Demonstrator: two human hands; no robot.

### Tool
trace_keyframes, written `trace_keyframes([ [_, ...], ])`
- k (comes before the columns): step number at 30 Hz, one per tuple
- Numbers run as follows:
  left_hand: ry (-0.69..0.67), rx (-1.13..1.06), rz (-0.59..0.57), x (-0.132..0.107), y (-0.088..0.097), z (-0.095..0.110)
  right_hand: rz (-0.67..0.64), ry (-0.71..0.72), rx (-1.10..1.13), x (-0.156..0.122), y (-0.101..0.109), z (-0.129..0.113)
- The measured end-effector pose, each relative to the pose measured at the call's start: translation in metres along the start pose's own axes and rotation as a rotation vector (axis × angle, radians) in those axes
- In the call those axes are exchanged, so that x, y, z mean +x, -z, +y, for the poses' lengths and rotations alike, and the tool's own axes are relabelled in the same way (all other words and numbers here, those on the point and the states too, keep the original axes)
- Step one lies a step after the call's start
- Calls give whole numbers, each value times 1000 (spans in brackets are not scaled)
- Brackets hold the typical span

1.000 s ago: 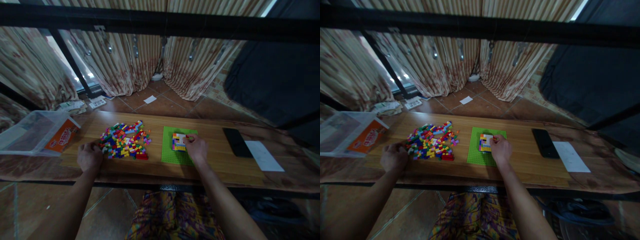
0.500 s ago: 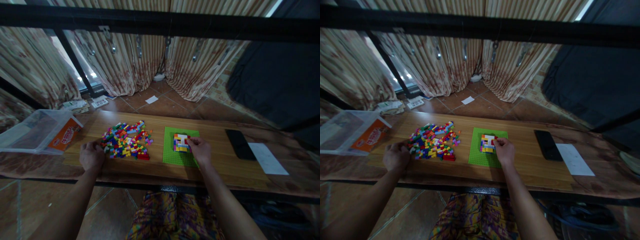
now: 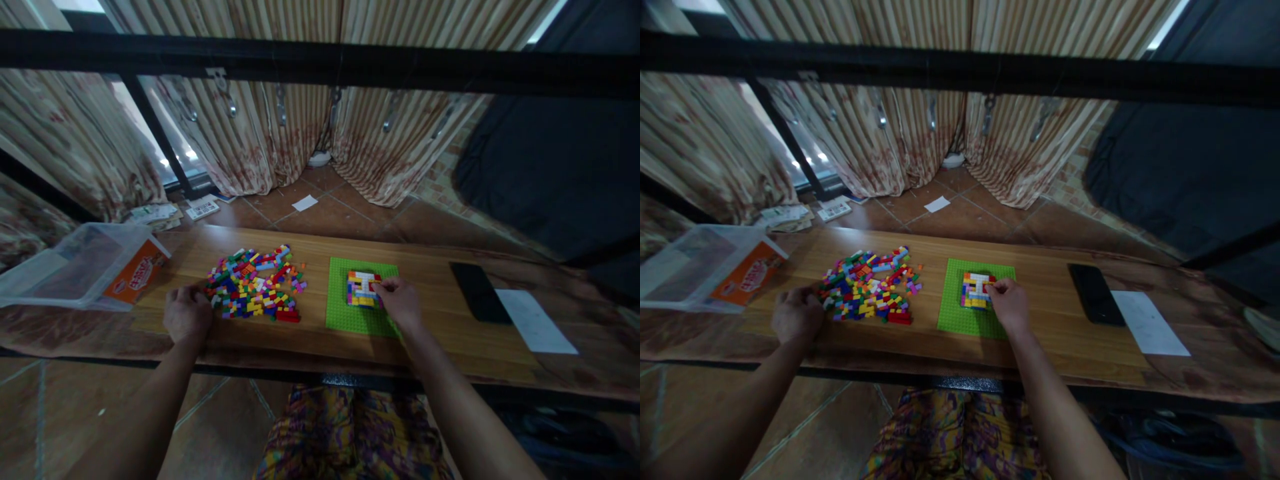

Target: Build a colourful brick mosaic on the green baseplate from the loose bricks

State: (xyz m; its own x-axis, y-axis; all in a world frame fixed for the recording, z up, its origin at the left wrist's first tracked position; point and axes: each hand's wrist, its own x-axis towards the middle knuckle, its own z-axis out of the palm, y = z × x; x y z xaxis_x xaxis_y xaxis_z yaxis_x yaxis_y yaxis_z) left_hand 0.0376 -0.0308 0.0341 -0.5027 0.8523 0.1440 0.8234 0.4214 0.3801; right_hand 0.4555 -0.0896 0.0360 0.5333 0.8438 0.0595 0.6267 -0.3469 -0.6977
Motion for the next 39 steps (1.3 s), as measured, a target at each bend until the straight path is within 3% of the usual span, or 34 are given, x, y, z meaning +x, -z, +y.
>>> trace_keyframes([
  [4,-8,1,-17,0,2,0,3,2,72,-2,4,-5],
  [8,-18,2,-12,1,1,-2,147,39,313,-41,0,-17],
  [14,-6,18,-8,2,0,-3,-254,241,338,-133,-23,-47],
  [18,-25,16,7,2,-3,-5,-349,313,268,-159,-38,-57],
  [29,-50,-23,70,2,-10,-10,-407,364,201,-143,-54,-57],
  [39,-41,-43,81,2,-13,-11,-299,556,167,-87,-76,-94],
])
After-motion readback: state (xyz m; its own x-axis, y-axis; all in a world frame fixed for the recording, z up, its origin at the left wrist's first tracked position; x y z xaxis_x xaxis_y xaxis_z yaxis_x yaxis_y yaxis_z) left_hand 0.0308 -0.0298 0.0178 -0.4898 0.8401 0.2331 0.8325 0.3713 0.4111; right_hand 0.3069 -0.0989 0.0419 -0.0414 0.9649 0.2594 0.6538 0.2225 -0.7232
